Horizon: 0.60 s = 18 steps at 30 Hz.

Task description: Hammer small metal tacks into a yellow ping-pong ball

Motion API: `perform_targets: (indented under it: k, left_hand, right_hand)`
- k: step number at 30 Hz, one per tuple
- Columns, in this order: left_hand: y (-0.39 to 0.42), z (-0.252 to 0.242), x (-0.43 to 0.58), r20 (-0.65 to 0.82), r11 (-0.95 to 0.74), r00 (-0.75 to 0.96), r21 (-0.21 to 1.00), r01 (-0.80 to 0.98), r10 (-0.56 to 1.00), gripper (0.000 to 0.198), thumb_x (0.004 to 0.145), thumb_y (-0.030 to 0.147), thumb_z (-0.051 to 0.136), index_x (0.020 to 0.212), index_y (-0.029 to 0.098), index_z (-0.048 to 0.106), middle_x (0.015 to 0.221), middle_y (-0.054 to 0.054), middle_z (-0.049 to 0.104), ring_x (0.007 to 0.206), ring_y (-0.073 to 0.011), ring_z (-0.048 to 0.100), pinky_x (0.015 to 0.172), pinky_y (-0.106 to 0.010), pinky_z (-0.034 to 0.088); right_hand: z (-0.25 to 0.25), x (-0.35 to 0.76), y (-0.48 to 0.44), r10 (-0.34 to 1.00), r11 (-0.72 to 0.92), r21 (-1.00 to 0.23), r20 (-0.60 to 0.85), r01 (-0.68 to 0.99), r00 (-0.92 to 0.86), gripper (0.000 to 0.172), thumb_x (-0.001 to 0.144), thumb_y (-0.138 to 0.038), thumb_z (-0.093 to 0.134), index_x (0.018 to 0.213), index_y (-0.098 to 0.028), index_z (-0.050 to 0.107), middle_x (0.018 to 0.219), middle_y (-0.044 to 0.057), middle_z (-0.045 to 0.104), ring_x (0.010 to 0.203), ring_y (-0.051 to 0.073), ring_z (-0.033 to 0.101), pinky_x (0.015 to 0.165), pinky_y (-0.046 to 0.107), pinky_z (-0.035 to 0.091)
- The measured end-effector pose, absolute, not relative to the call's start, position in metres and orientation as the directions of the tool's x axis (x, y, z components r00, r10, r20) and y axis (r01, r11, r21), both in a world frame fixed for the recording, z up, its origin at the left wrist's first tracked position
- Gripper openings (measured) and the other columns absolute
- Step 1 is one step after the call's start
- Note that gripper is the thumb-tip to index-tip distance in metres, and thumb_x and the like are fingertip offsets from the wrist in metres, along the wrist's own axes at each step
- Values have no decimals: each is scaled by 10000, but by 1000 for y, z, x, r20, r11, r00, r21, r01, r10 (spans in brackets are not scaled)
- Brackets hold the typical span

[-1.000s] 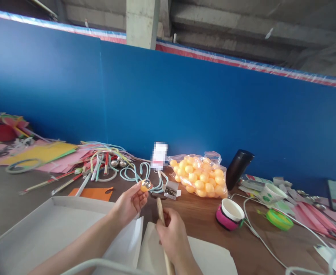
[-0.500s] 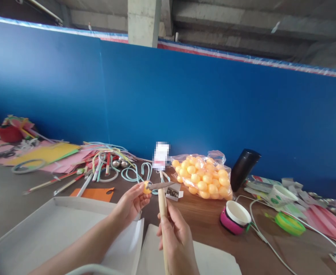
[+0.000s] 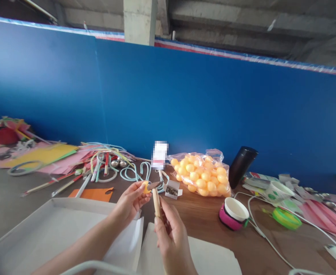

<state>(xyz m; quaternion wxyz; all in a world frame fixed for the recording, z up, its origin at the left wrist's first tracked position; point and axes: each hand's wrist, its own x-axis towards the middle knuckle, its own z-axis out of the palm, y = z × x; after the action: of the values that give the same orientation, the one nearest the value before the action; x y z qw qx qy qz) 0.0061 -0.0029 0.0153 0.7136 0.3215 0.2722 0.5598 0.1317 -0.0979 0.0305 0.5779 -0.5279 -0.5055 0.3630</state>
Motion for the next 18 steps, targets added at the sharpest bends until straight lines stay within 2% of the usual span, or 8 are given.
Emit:
perform_targets:
  k: [6, 13, 18]
  left_hand:
    - [-1, 15, 7, 1, 124, 194, 766, -631, 981, 287, 704, 301, 679, 931, 149, 588, 792, -35, 606, 684, -110, 619, 649, -217, 505]
    - [-2, 14, 7, 22, 88, 174, 794, -602, 985, 291, 718, 306, 665, 949, 150, 579, 838, -38, 595, 727, -121, 620, 656, -223, 506]
    - [-2, 13, 7, 26, 78, 165, 804, -589, 986, 292, 708, 308, 674, 938, 153, 581, 850, -34, 591, 737, -128, 624, 670, -234, 508]
  right_hand:
    - [28, 135, -96, 970, 151, -986, 161, 69, 182, 547, 755, -445, 564, 1255, -231, 504, 893, 60, 599, 571, 132, 483, 400, 202, 394]
    - [32, 136, -96, 967, 130, -991, 132, 23, 216, 541, 758, -425, 582, 1251, -216, 508, 705, 21, 570, 549, 126, 487, 404, 192, 388]
    - [34, 137, -96, 976, 120, -992, 125, 41, 177, 529, 756, -416, 586, 1242, -220, 516, 818, 41, 594, 581, 135, 498, 431, 210, 423]
